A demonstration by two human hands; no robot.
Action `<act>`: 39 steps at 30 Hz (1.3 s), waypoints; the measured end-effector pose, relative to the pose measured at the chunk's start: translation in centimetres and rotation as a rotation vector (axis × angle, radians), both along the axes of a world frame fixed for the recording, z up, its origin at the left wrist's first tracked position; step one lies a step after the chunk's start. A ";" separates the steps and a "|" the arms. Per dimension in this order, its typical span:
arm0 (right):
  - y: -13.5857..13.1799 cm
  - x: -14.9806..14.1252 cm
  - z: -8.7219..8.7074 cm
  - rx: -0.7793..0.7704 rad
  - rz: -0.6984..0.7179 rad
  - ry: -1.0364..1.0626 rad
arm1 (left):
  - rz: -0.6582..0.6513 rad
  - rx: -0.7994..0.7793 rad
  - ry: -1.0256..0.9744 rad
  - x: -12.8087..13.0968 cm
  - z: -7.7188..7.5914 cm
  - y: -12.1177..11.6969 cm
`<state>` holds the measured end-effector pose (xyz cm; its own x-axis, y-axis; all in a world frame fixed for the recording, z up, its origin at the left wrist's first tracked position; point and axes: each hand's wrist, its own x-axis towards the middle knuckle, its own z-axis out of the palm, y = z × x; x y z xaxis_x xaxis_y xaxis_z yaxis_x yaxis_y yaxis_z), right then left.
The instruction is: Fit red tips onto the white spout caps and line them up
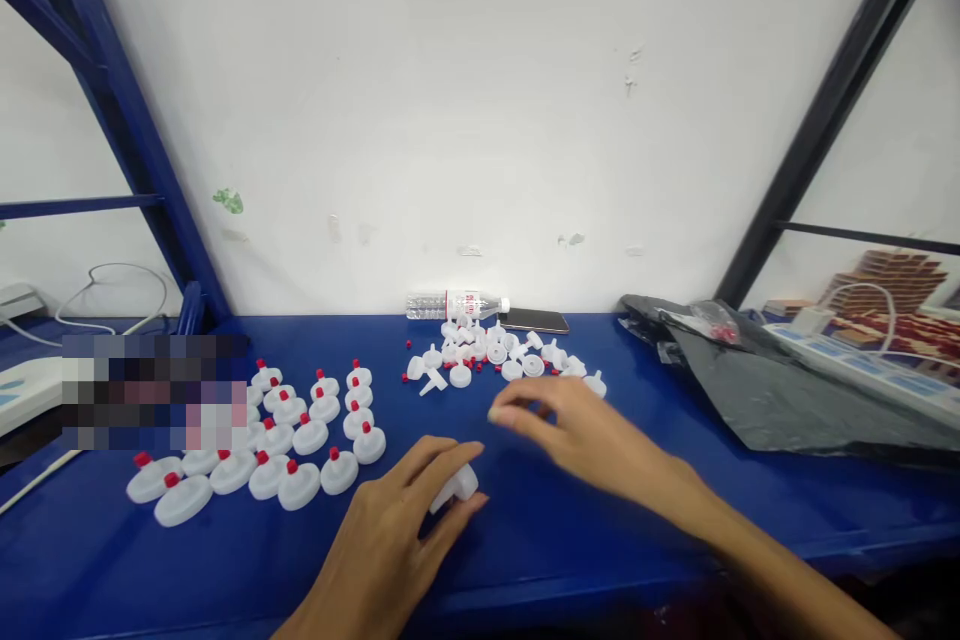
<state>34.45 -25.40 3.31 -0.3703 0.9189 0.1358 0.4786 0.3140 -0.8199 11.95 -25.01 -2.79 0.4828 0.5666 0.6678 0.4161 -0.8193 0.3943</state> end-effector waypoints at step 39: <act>-1.2 0.9 1.0 0.419 -0.123 -0.168 | 0.222 -0.144 0.089 0.2 -0.2 -0.1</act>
<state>35.32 -26.63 4.34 -0.3107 0.8362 0.4519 0.6483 0.5341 -0.5427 12.13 -25.11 -2.99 0.3895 0.7509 0.5334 0.6174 -0.6426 0.4538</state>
